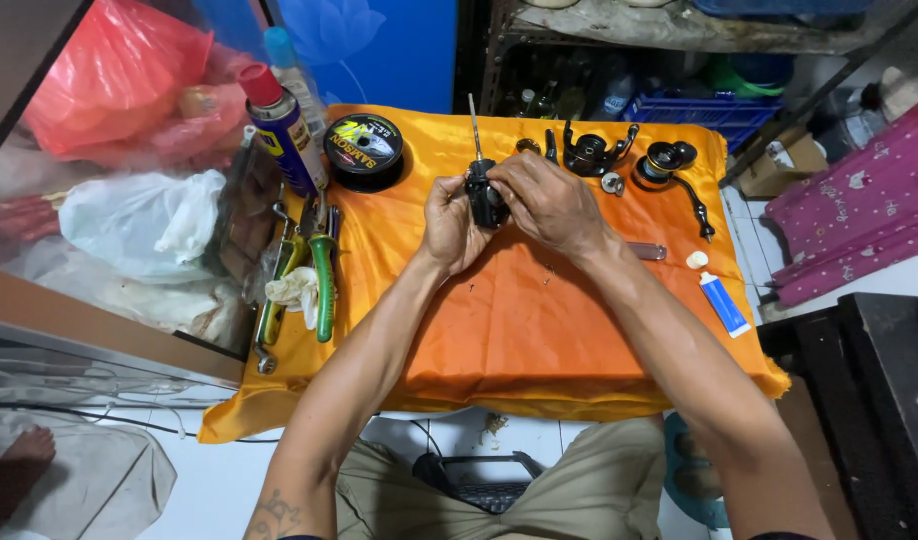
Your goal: Repairing and maintaining fishing reels by securing screws and applying lubricant to the internal mechanisms.
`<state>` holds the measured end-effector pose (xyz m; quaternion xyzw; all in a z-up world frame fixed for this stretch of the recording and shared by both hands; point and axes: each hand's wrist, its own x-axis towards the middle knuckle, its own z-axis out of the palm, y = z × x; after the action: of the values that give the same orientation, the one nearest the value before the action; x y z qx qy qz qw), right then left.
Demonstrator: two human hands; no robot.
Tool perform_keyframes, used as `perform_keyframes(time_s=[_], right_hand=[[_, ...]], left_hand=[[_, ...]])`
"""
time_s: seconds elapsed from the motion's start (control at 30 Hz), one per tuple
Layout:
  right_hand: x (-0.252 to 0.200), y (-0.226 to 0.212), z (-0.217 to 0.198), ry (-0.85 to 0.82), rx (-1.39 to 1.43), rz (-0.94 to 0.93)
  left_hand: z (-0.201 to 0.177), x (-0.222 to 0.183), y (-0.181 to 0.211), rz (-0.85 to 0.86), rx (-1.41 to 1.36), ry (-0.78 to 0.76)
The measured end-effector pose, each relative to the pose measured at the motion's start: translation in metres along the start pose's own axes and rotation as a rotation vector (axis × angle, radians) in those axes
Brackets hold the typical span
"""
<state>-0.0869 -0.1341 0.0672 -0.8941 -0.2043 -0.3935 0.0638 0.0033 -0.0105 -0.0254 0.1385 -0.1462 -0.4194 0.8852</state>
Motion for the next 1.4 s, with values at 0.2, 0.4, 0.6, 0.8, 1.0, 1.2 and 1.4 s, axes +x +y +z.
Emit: perform_keyframes(time_s=[0.2, 0.4, 0.6, 0.8, 1.0, 1.2, 1.4], right_hand=[[-0.001, 0.002, 0.002, -0.002, 0.011, 0.001], [-0.005, 0.010, 0.008, -0.025, 0.003, -0.007], [-0.021, 0.029, 0.025, -0.075, -0.121, -0.102], [-0.016, 0.021, 0.013, -0.058, -0.133, -0.105], [-0.010, 0.019, 0.002, -0.029, 0.003, -0.123], [-0.008, 0.022, 0.001, -0.002, 0.071, -0.150], [-0.006, 0.007, -0.004, 0.039, 0.327, 0.012]], left_hand=[[0.041, -0.016, 0.008, -0.001, 0.018, -0.016], [0.017, -0.007, 0.005, 0.000, 0.098, -0.038], [0.018, -0.007, 0.004, -0.006, 0.087, -0.030], [-0.010, 0.007, -0.004, -0.033, 0.138, -0.015], [0.002, -0.001, -0.001, -0.041, 0.171, -0.027], [0.013, -0.006, 0.003, -0.075, 0.128, -0.032], [-0.011, 0.003, 0.002, -0.087, 0.052, -0.011]])
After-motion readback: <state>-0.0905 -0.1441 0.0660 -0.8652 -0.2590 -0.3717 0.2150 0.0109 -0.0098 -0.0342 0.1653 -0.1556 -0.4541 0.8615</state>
